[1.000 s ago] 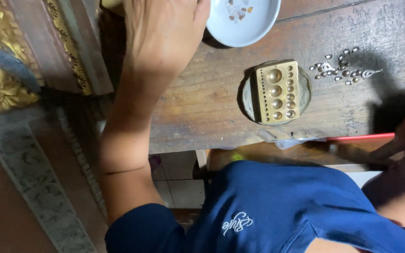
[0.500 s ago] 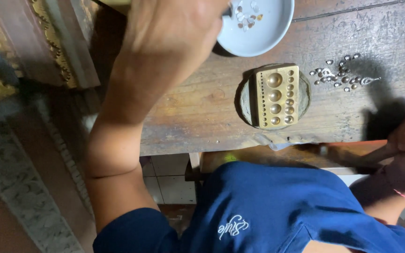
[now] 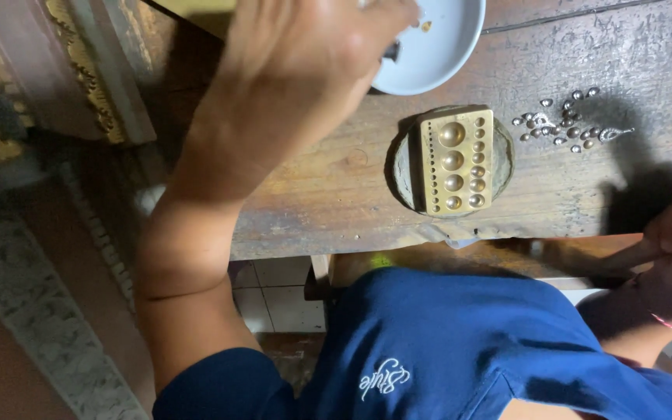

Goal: Shaping small metal jewelry components using a hammer and punch on a dapping block at a workbench.

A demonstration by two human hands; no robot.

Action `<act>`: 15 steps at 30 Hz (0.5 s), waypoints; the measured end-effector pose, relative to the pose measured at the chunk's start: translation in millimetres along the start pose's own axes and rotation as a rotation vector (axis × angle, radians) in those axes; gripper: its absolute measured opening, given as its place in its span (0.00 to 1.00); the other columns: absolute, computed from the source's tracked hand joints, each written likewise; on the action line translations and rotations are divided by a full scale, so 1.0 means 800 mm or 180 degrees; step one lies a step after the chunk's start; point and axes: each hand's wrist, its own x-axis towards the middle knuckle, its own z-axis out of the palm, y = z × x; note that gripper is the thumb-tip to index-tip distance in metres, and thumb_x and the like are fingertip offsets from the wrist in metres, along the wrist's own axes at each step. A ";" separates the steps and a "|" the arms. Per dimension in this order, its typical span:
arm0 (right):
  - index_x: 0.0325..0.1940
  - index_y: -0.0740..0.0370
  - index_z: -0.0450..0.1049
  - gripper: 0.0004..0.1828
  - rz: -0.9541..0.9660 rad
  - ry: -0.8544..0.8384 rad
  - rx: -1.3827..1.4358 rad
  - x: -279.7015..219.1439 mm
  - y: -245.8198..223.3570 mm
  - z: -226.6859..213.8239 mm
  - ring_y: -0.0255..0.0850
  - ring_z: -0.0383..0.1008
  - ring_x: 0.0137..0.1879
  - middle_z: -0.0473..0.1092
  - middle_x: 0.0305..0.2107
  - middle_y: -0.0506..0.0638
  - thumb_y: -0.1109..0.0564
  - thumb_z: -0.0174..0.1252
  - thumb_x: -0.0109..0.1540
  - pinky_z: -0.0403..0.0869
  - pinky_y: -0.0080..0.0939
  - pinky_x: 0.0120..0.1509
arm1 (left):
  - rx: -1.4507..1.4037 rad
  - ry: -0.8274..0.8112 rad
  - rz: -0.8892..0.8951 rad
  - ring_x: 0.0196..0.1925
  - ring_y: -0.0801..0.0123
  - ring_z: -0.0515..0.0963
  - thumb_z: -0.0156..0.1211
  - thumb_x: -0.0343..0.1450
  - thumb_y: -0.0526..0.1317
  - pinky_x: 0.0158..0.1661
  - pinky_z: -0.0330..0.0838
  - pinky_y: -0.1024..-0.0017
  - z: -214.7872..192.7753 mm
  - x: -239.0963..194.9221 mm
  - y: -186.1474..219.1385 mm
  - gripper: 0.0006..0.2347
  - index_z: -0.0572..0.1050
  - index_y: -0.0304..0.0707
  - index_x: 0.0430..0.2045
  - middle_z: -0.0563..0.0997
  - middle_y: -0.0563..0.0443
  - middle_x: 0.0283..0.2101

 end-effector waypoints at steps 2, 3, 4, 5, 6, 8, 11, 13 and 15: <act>0.30 0.57 0.53 0.23 0.0212 0.0388 0.0059 -0.002 -0.029 0.023 0.38 0.48 0.30 0.50 0.26 0.50 0.52 0.41 0.80 0.49 0.35 0.36 | -0.0817 0.0062 0.0013 0.38 0.56 0.76 0.71 0.69 0.24 0.33 0.69 0.65 0.014 0.003 0.005 0.13 0.84 0.41 0.44 0.74 0.53 0.35; 0.30 0.58 0.52 0.23 0.0159 0.0234 0.0063 -0.002 -0.016 0.013 0.39 0.48 0.31 0.49 0.27 0.51 0.51 0.40 0.79 0.49 0.37 0.36 | -0.0645 -0.0083 0.0093 0.29 0.64 0.69 0.70 0.70 0.27 0.27 0.61 0.67 0.018 0.003 0.006 0.11 0.82 0.47 0.40 0.65 0.58 0.27; 0.31 0.60 0.51 0.23 0.0105 0.0080 0.0066 -0.001 -0.002 0.003 0.41 0.47 0.31 0.48 0.27 0.53 0.51 0.39 0.79 0.49 0.38 0.35 | -0.0475 -0.0228 0.0175 0.19 0.71 0.63 0.69 0.70 0.30 0.20 0.52 0.69 0.022 0.002 0.008 0.10 0.80 0.54 0.35 0.56 0.62 0.20; 0.31 0.60 0.51 0.23 0.0108 0.0076 0.0065 0.011 0.041 -0.031 0.41 0.47 0.31 0.48 0.27 0.53 0.51 0.39 0.79 0.49 0.38 0.35 | -0.0476 -0.0232 0.0172 0.19 0.71 0.63 0.69 0.70 0.30 0.20 0.52 0.69 0.013 0.001 0.008 0.10 0.80 0.54 0.35 0.56 0.62 0.20; 0.30 0.57 0.55 0.23 0.0056 -0.0586 0.0412 0.022 0.084 -0.066 0.37 0.52 0.28 0.52 0.24 0.48 0.43 0.43 0.74 0.55 0.35 0.34 | -0.0553 -0.0278 0.0153 0.22 0.69 0.63 0.65 0.66 0.27 0.26 0.56 0.68 0.005 0.000 0.007 0.14 0.78 0.58 0.32 0.57 0.63 0.20; 0.28 0.54 0.59 0.25 -0.0001 -0.1245 0.0757 0.022 0.090 -0.070 0.34 0.57 0.25 0.56 0.21 0.44 0.35 0.46 0.69 0.62 0.32 0.32 | -0.0633 -0.0326 0.0138 0.25 0.66 0.62 0.61 0.62 0.24 0.32 0.60 0.67 -0.006 0.000 0.004 0.18 0.76 0.62 0.28 0.59 0.64 0.20; 0.36 0.57 0.59 0.19 0.0323 0.0203 0.0427 -0.004 0.021 -0.015 0.38 0.51 0.32 0.53 0.29 0.50 0.46 0.45 0.77 0.52 0.35 0.37 | -0.0757 -0.0077 -0.0013 0.38 0.58 0.72 0.73 0.75 0.32 0.36 0.68 0.65 -0.008 -0.001 0.001 0.09 0.84 0.51 0.45 0.68 0.55 0.35; 0.36 0.56 0.57 0.22 0.0300 0.0045 0.0368 -0.003 0.036 -0.023 0.36 0.49 0.31 0.50 0.26 0.46 0.42 0.42 0.77 0.51 0.34 0.36 | -0.0555 -0.0034 -0.0068 0.42 0.61 0.74 0.71 0.70 0.33 0.40 0.68 0.68 -0.004 -0.005 -0.002 0.12 0.82 0.56 0.43 0.72 0.59 0.36; 0.37 0.56 0.58 0.23 0.0174 -0.0185 0.0445 -0.001 0.060 -0.045 0.36 0.50 0.31 0.51 0.28 0.46 0.38 0.43 0.76 0.54 0.34 0.36 | -0.0737 -0.0177 0.0011 0.37 0.64 0.73 0.71 0.71 0.32 0.38 0.69 0.69 -0.004 -0.002 0.000 0.09 0.82 0.53 0.38 0.68 0.60 0.30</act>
